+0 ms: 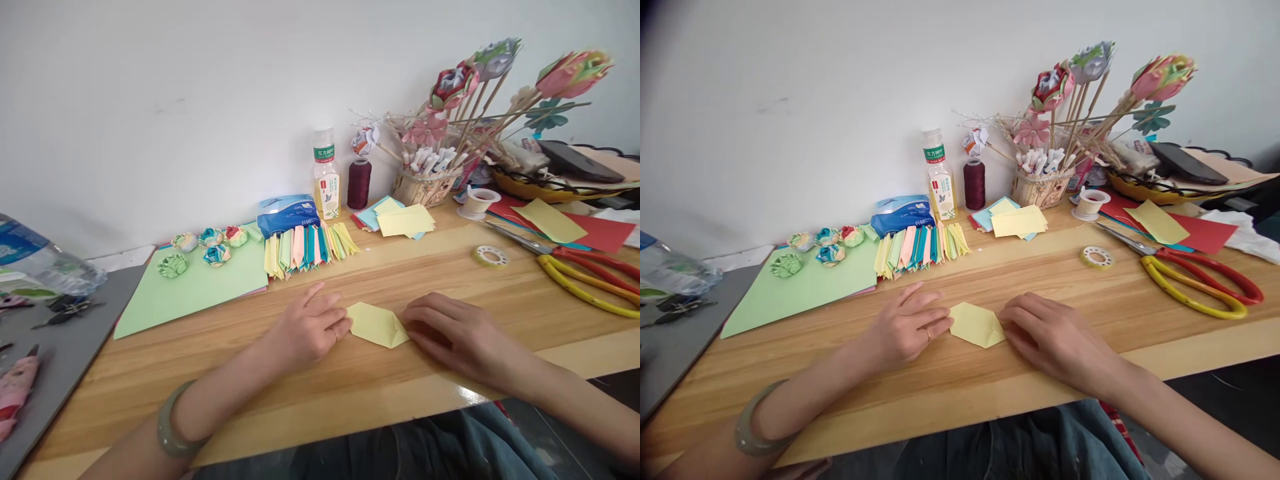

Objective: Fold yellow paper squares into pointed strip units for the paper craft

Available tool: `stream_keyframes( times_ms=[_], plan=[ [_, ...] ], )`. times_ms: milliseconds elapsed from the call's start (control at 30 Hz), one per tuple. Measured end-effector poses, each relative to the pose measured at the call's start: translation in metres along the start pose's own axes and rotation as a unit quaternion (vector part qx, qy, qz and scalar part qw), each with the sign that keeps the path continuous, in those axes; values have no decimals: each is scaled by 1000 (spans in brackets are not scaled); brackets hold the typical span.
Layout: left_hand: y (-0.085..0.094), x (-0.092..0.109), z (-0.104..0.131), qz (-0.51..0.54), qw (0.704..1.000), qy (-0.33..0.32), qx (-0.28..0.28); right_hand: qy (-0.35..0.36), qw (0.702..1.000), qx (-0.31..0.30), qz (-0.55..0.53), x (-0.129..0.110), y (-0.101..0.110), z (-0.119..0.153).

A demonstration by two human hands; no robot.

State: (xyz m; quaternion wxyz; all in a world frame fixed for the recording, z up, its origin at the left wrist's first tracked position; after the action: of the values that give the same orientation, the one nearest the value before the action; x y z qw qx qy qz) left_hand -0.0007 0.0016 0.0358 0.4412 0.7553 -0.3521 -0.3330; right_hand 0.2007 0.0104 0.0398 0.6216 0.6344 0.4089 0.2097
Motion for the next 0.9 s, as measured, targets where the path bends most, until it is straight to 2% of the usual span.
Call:
stream_keyframes(
  times_ms=[167, 367, 533, 667, 900],
  plan=[
    [3, 6, -9, -16, 1000, -9, -12, -2, 993, 83, 86, -10, 2, 0],
    [3, 7, -14, 13, 1000, -12, -25, 8, 996, 59, 69, -11, -4, -6],
    [1, 10, -15, -19, 999, -15, -24, 38, 997, 57, 45, -4, -8, -12],
    [-1, 8, -15, -7, 999, 17, -36, 38, 998, 35, 37, 2, -7, -16],
    [-8, 1, -14, 98, 989, 82, -69, 58, 997, 22, 43, 4, -8, -17]
  ],
)
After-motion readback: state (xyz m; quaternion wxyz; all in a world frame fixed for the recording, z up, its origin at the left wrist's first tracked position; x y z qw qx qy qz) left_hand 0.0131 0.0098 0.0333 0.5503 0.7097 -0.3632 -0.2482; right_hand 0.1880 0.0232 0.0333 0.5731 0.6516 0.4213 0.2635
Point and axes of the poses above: each hand's wrist, its own z-axis away from the middle knuckle, its own y-axis out of the back of the hand, x = y × z, the point moved 5 cm from there along -z, towards the middle knuckle, and after that the axes turned 12 degrees about -x, right-handed, at the moved point
